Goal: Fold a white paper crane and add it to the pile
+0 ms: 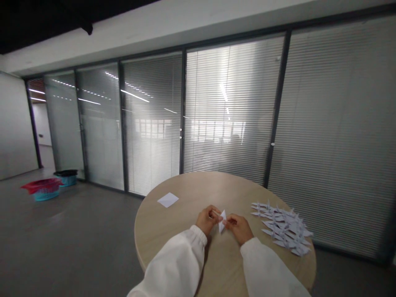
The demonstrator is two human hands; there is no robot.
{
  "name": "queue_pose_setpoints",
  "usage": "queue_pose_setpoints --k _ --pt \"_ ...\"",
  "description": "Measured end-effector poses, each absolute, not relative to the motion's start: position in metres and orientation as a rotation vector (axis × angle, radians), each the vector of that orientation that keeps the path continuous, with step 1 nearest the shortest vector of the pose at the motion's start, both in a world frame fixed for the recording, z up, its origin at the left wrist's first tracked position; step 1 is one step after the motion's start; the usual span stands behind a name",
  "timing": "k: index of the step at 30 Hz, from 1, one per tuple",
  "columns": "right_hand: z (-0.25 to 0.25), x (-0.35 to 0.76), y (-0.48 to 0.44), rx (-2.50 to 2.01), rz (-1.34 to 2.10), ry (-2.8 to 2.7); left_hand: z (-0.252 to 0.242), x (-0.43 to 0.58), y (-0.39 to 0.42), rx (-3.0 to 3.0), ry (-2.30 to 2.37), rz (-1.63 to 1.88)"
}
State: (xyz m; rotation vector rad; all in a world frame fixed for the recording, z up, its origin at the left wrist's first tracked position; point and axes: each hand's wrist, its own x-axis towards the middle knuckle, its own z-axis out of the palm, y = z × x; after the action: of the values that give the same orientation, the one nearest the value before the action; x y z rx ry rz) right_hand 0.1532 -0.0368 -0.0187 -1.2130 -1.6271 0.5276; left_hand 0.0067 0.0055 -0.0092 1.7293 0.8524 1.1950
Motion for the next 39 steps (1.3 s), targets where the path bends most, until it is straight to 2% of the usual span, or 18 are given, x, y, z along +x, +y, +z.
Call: queue_pose_setpoints --k 6,14,27,33,39 --pt "-0.021 0.155 -0.035 -1.186 0.603 -1.601 -0.015 0.008 0.006 1.745 0.727 1.220" --pt "-0.023 0.156 -0.032 -1.083 0.889 -1.466 -0.016 0.009 0.009 1.689 0.659 1.168" --pt "-0.015 0.156 -0.035 -1.134 0.852 -1.394 -0.023 0.011 0.012 1.706 0.667 1.084" --pt "-0.015 0.158 -0.035 -1.161 0.733 -1.430 -0.018 0.011 0.005 1.741 0.548 1.013" --pt "-0.022 0.167 -0.027 -1.122 0.943 -1.298 -0.013 0.010 -0.005 1.897 0.494 0.972"
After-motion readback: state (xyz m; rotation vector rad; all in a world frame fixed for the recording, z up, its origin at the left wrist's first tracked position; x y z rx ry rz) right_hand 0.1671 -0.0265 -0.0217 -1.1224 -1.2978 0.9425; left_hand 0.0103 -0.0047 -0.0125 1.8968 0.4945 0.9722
